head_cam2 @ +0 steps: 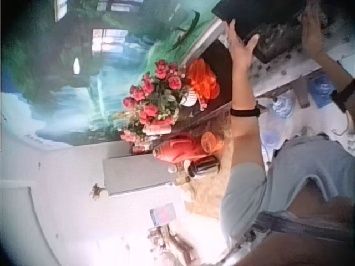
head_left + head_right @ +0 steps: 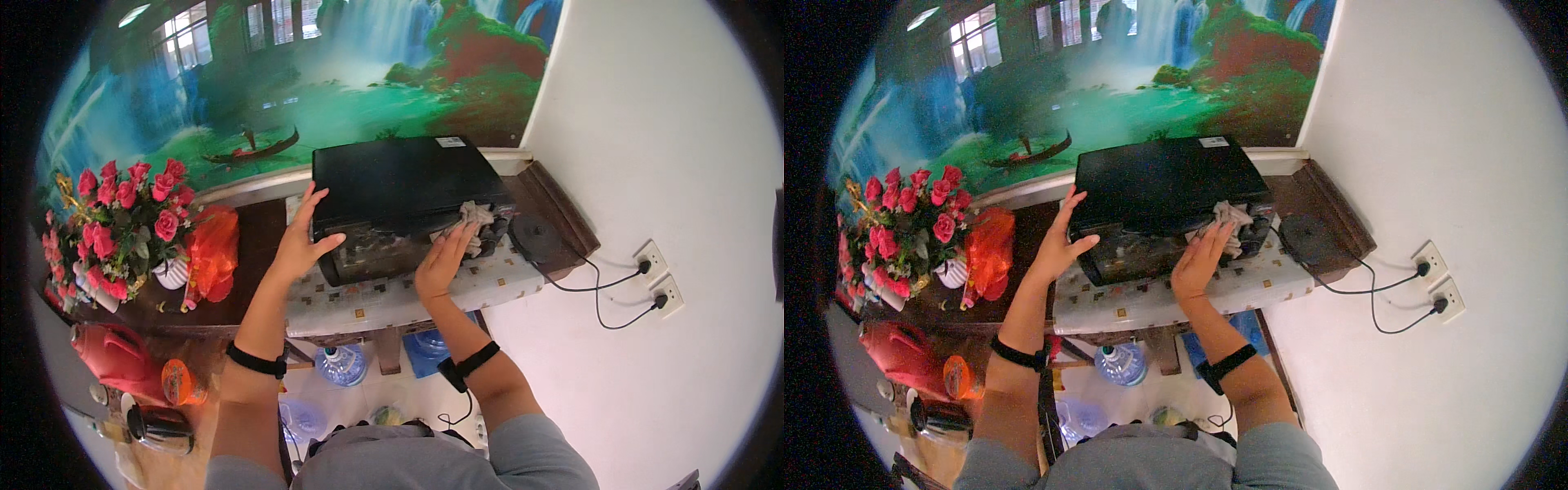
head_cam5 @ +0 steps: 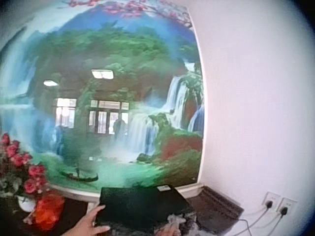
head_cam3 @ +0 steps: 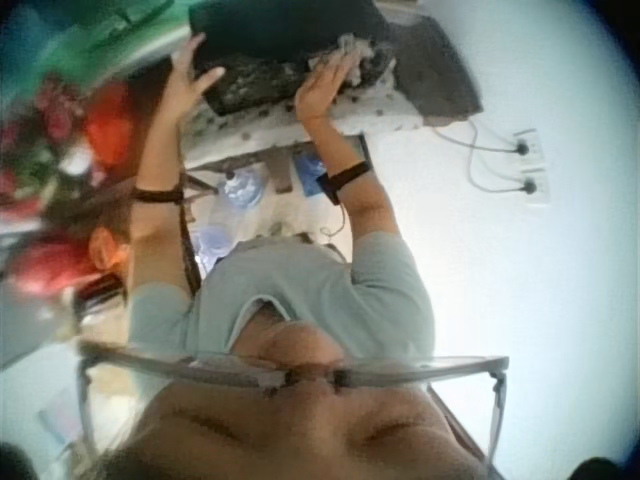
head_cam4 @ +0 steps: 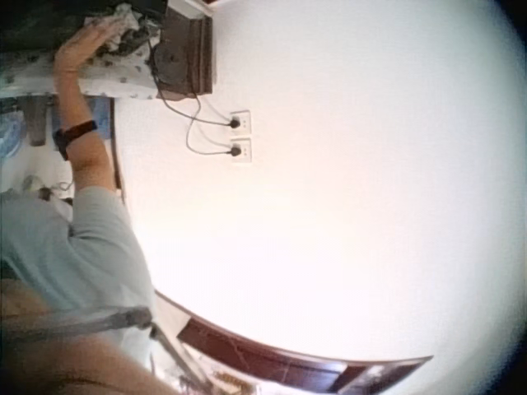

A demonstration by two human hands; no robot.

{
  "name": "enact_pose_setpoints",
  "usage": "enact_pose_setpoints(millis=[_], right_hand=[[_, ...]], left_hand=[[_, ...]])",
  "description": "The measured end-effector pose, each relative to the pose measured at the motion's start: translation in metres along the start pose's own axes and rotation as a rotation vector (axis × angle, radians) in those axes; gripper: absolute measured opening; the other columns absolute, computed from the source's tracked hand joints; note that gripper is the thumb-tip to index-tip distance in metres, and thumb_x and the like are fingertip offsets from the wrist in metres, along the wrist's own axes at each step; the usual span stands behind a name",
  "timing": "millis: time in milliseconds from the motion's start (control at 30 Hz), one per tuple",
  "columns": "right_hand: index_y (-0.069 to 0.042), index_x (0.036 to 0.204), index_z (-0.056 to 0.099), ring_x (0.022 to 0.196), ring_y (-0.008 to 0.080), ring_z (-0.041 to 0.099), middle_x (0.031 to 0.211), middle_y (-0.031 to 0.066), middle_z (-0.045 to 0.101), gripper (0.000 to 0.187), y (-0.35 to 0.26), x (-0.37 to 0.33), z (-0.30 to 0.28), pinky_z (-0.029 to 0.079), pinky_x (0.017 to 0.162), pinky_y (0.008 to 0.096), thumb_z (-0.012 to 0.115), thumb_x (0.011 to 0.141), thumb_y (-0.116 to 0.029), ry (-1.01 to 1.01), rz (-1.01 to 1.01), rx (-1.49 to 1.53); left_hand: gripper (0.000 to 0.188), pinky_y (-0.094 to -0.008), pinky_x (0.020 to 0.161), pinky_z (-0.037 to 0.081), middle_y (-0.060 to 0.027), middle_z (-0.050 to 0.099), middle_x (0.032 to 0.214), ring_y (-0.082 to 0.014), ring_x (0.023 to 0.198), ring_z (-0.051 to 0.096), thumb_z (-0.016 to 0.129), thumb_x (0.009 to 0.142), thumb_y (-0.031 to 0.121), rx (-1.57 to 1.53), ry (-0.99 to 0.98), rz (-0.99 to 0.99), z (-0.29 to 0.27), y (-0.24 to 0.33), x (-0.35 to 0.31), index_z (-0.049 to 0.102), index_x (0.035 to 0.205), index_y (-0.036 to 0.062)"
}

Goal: Cleaning the exterior and interior of a toaster oven and the surface beneath it.

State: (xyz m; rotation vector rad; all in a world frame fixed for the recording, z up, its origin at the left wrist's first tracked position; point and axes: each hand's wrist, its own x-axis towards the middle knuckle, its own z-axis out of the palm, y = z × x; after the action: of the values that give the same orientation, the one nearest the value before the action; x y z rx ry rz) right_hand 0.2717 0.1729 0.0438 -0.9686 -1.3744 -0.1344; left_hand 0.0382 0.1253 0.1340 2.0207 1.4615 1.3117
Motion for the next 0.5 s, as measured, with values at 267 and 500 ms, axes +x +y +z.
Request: enact_pose_setpoints(millis=[267, 500], right_hand=[[-0.007, 0.130, 0.043, 0.128, 0.0395, 0.030, 0.143, 0.0137, 0.031, 0.049, -0.073, -0.074, 0.054, 0.028, 0.104, 0.0476, 0.050, 0.081, -0.006, -0.506, -0.337, 0.041], [-0.006, 0.130, 0.042, 0.127, 0.0367, 0.032, 0.138, 0.0152, 0.037, 0.045, 0.031, -0.016, -0.004, 0.033, 0.100, 0.0466, 0.046, 0.085, -0.009, -0.536, -0.574, -0.068]], left_hand=[[0.046, -0.0358, 0.105, 0.025, -0.0117, 0.017, 0.150, -0.0261, 0.134, 0.025, 0.045, 0.093, 0.034, -0.127, 0.004, -0.071, 0.011, 0.004, 0.008, 0.040, 0.133, 0.0121], [0.043, -0.0350, 0.104, 0.027, -0.0132, 0.018, 0.149, -0.0259, 0.134, 0.026, 0.046, 0.093, 0.026, -0.055, 0.023, -0.029, -0.006, -0.001, 0.000, 0.040, 0.133, 0.0130]])
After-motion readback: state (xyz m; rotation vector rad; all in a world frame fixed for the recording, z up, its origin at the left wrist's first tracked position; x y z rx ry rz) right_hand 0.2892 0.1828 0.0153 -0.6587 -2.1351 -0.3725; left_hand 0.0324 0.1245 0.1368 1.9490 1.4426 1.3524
